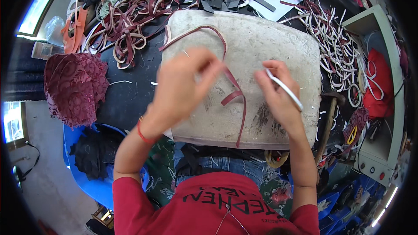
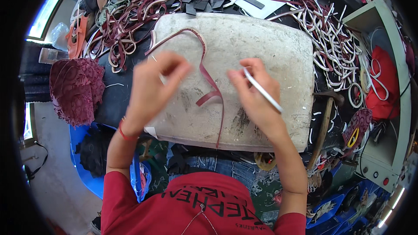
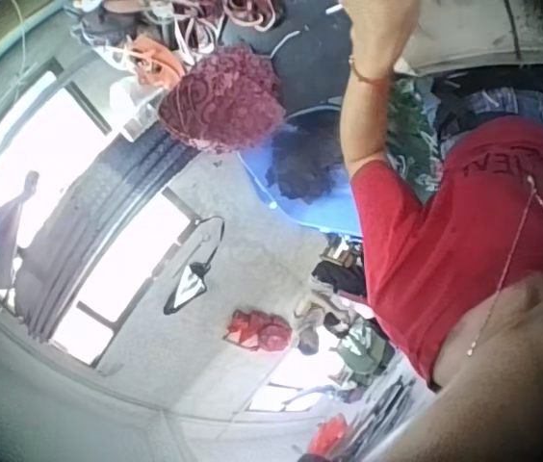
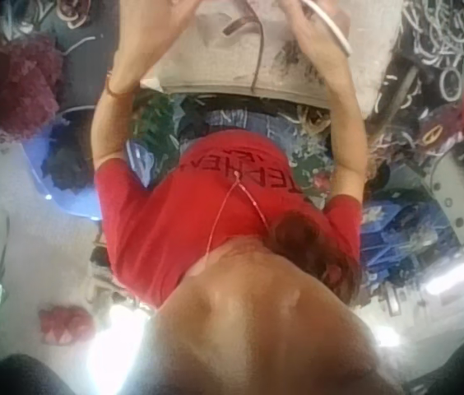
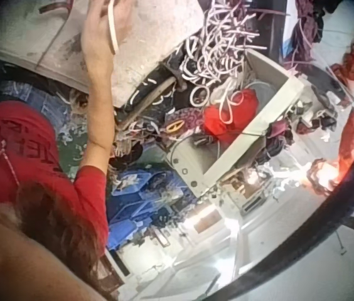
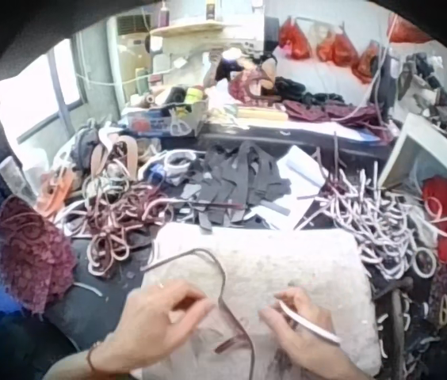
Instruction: Apply double-sided adhesive tape to the edges of leather shoe components.
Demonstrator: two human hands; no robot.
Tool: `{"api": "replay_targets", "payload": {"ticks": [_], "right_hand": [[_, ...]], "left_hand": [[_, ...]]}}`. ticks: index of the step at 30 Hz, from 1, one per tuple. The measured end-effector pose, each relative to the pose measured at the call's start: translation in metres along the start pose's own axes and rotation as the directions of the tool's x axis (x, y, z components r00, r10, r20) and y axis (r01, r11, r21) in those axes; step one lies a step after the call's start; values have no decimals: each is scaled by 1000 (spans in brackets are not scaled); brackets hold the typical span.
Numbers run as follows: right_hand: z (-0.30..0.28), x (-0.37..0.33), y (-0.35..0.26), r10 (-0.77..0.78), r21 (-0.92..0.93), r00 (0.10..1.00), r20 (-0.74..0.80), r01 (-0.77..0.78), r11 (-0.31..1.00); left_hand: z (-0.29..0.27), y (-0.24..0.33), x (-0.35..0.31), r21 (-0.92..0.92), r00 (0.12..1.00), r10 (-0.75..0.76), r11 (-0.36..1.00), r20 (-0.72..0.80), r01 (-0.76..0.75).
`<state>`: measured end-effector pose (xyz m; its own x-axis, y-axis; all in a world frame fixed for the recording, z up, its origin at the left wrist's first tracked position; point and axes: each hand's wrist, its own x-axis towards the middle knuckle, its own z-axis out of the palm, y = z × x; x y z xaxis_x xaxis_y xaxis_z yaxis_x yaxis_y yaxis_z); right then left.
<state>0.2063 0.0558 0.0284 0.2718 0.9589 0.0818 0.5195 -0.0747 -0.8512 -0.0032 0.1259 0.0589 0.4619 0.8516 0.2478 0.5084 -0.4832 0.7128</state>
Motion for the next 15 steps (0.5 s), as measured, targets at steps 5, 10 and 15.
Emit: {"api": "replay_targets", "payload": {"ticks": [5, 10, 15], "right_hand": [[32, 2, -26, -16, -32, 976, 218, 23, 999], [36, -1, -27, -4, -143, 954, 301, 49, 989], [62, -16, -33, -268, -277, 948, 170, 307, 910]], "left_hand": [[-2, -76, 51, 405, 909, 368, 874, -194, -267], [20, -76, 54, 294, 970, 236, 933, -64, -207], [33, -76, 66, 324, 949, 314, 901, -25, -290]]}}
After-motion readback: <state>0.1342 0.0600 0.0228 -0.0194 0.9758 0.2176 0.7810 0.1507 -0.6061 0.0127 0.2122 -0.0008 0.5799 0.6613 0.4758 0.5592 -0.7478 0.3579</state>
